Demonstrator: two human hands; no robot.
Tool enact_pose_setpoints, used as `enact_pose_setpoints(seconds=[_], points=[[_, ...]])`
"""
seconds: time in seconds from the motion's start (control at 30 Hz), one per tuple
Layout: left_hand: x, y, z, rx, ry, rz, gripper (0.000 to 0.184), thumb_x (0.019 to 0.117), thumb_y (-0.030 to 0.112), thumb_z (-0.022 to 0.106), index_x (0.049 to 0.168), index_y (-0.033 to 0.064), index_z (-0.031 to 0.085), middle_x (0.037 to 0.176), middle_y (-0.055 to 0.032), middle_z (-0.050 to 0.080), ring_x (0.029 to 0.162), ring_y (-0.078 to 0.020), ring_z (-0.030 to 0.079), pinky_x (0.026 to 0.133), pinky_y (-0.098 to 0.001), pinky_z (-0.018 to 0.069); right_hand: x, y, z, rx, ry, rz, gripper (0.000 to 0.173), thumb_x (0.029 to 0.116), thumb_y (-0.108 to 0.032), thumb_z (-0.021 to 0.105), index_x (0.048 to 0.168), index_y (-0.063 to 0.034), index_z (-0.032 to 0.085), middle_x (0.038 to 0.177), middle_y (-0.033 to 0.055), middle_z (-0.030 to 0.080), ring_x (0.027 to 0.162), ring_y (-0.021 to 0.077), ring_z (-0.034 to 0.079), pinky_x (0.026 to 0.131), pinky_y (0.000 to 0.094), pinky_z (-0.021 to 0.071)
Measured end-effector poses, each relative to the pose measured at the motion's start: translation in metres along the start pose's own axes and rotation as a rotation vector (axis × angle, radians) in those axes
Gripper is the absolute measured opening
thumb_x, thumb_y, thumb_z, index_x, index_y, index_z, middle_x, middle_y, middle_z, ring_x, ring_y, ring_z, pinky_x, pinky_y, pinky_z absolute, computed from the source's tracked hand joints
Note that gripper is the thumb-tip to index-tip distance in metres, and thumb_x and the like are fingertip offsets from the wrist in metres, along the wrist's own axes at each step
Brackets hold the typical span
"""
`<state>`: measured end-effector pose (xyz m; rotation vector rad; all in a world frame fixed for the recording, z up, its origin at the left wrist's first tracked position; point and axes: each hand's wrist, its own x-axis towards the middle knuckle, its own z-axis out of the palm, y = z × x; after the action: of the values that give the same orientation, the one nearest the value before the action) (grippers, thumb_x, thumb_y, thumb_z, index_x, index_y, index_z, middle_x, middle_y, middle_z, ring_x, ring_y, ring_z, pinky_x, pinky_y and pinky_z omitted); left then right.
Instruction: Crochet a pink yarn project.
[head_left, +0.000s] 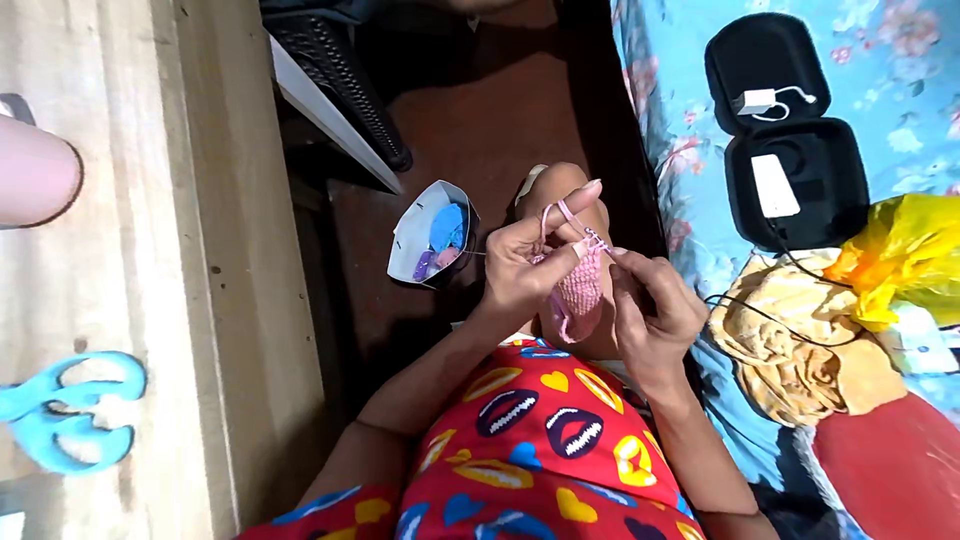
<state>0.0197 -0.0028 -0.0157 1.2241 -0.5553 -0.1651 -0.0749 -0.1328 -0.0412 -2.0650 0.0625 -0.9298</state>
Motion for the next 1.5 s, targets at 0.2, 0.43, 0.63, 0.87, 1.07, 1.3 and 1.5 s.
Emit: enact_pose_setpoints(seconds=[0.2, 0.43, 0.63, 0.87, 1.07, 1.3, 1.5], points=[[0.009, 0.006, -0.014, -0.073, -0.049, -0.129, 0.042, 0.0839, -0.016, 0.057, 0.123, -0.0053, 0.068, 0.089, 0.0022, 0.074, 0.073, -0.0006, 0.065, 0.07, -0.0177, 0.0553, 0.0, 0.005, -0.002, -0.077, -0.027, -0.072, 0.016, 0.0969, -0.004, 0.062, 0.106, 0.0029, 0.074, 0.074, 0.0081, 0.057, 0.061, 0.0096, 0.052, 0.055, 0.02, 0.0436], [0.016, 0.002, -0.025, -0.167, -0.077, -0.22, 0.041, 0.0823, -0.014, 0.055, 0.119, -0.003, 0.071, 0.089, 0.0037, 0.073, 0.073, 0.0002, 0.063, 0.069, -0.0174, 0.0544, 0.003, 0.009, -0.007, 0.086, -0.106, -0.031, 0.017, 0.0947, -0.001, 0.062, 0.106, 0.0047, 0.073, 0.077, 0.0065, 0.059, 0.063, 0.0025, 0.052, 0.057, 0.0132, 0.0438], [0.016, 0.0, -0.027, -0.242, -0.129, -0.293, 0.045, 0.0819, -0.013, 0.052, 0.123, -0.0031, 0.068, 0.09, 0.0029, 0.071, 0.074, -0.001, 0.064, 0.071, -0.0186, 0.0553, 0.006, 0.004, -0.01, 0.502, -0.168, 0.356, 0.021, 0.0894, 0.005, 0.068, 0.105, -0.0069, 0.076, 0.098, -0.0038, 0.075, 0.077, 0.0002, 0.068, 0.07, 0.0172, 0.0581], [0.017, 0.003, -0.025, -0.104, -0.138, -0.309, 0.064, 0.0848, -0.014, 0.059, 0.147, -0.0087, 0.044, 0.094, -0.0014, 0.069, 0.074, -0.0047, 0.066, 0.072, -0.02, 0.0579, 0.011, 0.004, -0.009, 0.442, -0.212, 0.448, 0.019, 0.0892, 0.004, 0.067, 0.105, -0.0043, 0.073, 0.084, -0.0055, 0.07, 0.065, -0.0021, 0.06, 0.059, 0.0138, 0.0519], [0.01, 0.005, -0.014, 0.099, -0.016, -0.134, 0.062, 0.0827, -0.017, 0.062, 0.143, -0.0096, 0.05, 0.085, -0.0009, 0.071, 0.068, -0.0026, 0.065, 0.066, -0.0178, 0.0562, 0.008, 0.002, -0.004, 0.675, -0.209, 0.648, 0.022, 0.0899, 0.003, 0.066, 0.106, -0.0089, 0.073, 0.073, -0.0038, 0.067, 0.051, -0.0027, 0.048, 0.046, 0.0128, 0.0388], [-0.007, -0.004, -0.003, 0.537, -0.034, 0.313, 0.038, 0.0879, -0.008, 0.06, 0.125, -0.0124, 0.065, 0.088, -0.014, 0.072, 0.075, -0.0073, 0.065, 0.071, -0.0187, 0.0539, 0.025, -0.013, 0.001, 0.67, -0.21, 0.59, 0.018, 0.0928, 0.003, 0.064, 0.107, -0.0057, 0.069, 0.075, -0.0031, 0.066, 0.052, -0.0024, 0.05, 0.047, 0.0121, 0.0415], [-0.005, 0.002, 0.0, 0.15, -0.013, 0.096, 0.048, 0.0863, -0.015, 0.059, 0.134, -0.0103, 0.059, 0.09, -0.0035, 0.071, 0.076, -0.0014, 0.064, 0.07, -0.0158, 0.0543, 0.012, -0.011, 0.006, 0.59, -0.069, 0.457, 0.022, 0.092, 0.004, 0.065, 0.111, -0.007, 0.068, 0.082, -0.0041, 0.068, 0.062, -0.0029, 0.057, 0.055, 0.012, 0.0475]])
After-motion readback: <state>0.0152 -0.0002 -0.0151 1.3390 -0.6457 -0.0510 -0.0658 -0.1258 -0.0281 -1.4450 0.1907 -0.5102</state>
